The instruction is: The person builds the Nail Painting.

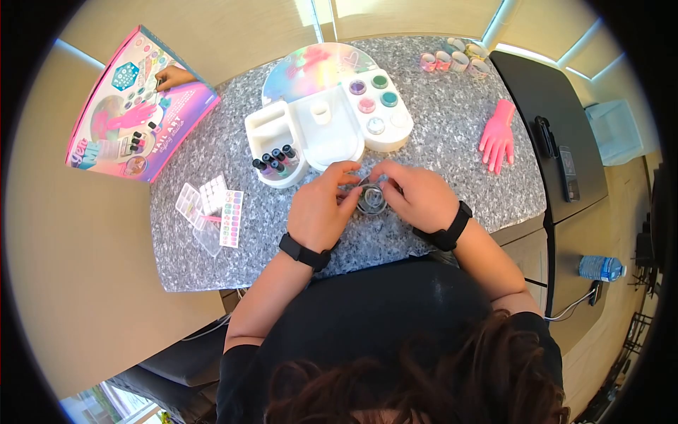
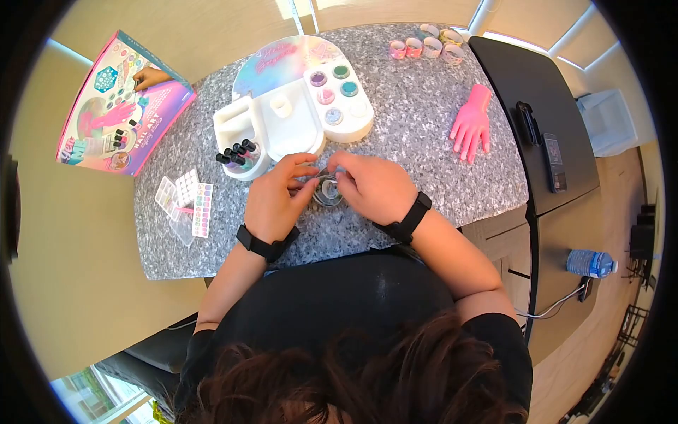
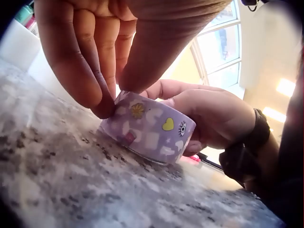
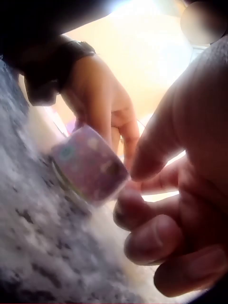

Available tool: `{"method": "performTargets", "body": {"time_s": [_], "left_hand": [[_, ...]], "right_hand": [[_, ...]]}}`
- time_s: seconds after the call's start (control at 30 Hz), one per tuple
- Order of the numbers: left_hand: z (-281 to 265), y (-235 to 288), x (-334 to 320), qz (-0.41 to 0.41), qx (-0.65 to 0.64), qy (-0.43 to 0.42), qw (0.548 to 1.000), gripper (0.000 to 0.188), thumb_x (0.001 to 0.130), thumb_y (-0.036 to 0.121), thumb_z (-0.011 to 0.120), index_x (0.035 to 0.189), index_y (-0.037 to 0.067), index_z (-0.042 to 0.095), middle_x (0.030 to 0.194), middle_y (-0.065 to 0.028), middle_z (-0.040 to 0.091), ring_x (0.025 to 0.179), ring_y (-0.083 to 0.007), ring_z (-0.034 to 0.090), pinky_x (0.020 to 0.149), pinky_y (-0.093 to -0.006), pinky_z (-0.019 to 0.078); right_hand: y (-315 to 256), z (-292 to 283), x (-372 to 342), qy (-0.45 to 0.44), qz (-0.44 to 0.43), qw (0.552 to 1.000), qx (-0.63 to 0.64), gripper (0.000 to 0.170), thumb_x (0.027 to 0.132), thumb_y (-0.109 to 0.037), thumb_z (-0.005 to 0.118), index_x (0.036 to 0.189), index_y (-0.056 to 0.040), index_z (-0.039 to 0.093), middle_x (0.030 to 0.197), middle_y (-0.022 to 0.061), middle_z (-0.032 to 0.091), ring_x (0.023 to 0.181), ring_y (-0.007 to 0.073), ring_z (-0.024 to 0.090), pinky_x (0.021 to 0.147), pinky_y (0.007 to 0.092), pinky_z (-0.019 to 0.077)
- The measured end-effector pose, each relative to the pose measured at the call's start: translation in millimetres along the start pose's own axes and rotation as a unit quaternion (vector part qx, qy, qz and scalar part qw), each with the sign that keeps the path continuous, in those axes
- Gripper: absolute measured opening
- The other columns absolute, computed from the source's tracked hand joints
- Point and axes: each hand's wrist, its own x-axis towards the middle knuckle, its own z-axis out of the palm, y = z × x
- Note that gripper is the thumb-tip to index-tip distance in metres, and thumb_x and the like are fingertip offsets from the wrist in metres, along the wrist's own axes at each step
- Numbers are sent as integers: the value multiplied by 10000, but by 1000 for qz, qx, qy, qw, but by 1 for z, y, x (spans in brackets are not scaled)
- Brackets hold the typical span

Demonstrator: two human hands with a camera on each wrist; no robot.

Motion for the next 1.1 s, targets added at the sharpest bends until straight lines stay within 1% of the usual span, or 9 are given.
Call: {"method": "performTargets", "body": {"time_s": [0.27, 0.47, 0.6, 0.67, 0.83, 0.93, 1.0, 1.07, 1.1], "left_hand": [[-2, 5, -2, 20, 50, -6, 999, 415, 961, 160, 789, 1346, 105, 646, 1088, -94, 825, 812, -256, 799, 715, -358, 615], [-13, 14, -9, 25, 48, 13, 998, 376, 939, 222, 835, 1269, 90, 713, 1103, -65, 826, 829, -209, 789, 723, -332, 602], [-19, 18, -12, 11, 23, 34, 999, 349, 947, 220, 827, 1252, 82, 729, 1093, -61, 828, 820, -200, 785, 718, -326, 594], [-23, 19, -15, 2, 18, 38, 999, 333, 951, 218, 823, 1240, 78, 736, 1085, -59, 829, 818, -196, 783, 718, -323, 592], [-29, 10, -21, 5, 17, 50, 999, 298, 960, 204, 808, 1221, 71, 750, 1064, -62, 830, 815, -197, 782, 722, -319, 595], [-38, 5, -19, 20, -9, 67, 997, 310, 973, 258, 796, 1227, 87, 744, 1059, -63, 825, 778, -200, 763, 702, -346, 590], [-47, 8, -14, 32, -27, 89, 995, 317, 980, 250, 789, 1242, 79, 738, 1057, -65, 826, 774, -186, 751, 718, -333, 584], [-53, 12, -8, 38, -47, 109, 992, 324, 986, 243, 782, 1256, 70, 733, 1055, -67, 827, 770, -173, 739, 735, -319, 577], [-55, 13, -2, 44, -117, 95, 988, 376, 986, 229, 783, 1309, 56, 698, 1089, -75, 820, 823, -159, 730, 787, -313, 567]], "right_hand": [[22, -40, 10, 77, -54, 996, 8, 129, 981, -115, 612, 1023, -80, 729, 791, 165, 698, 748, 363, 712, 685, 446, 539], [75, -147, 89, 216, 10, 966, -145, 269, 982, -265, 636, 1140, -91, 767, 1064, 183, 772, 1027, 372, 736, 908, 482, 569], [148, -178, 175, 183, 149, 933, -271, 416, 977, -342, 620, 1235, -48, 762, 1256, 222, 751, 1164, 378, 718, 1021, 450, 542], [159, -189, 205, 70, 199, 945, -251, 426, 963, -332, 632, 1214, -14, 763, 1236, 249, 756, 1176, 391, 716, 1013, 462, 549], [227, -183, 257, 88, 221, 907, -347, 381, 959, -318, 650, 1043, 19, 806, 1070, 283, 774, 1042, 435, 746, 922, 458, 575], [198, -193, 237, 166, 86, 966, -181, 344, 934, -320, 774, 1088, -17, 825, 1038, 219, 806, 979, 328, 773, 898, 414, 580], [146, -184, 216, 204, 24, 977, 60, 325, 919, -285, 865, 1072, -1, 826, 979, 98, 821, 898, 154, 754, 839, 313, 587], [72, -168, 174, 126, 13, 960, 248, 263, 959, -231, 838, 1148, -88, 723, 970, -39, 724, 717, 45, 554, 636, 245, 442], [48, -160, 152, 52, -6, 941, 333, 239, 949, -163, 834, 1110, -84, 675, 976, -29, 706, 717, 53, 535, 662, 234, 451]]}}
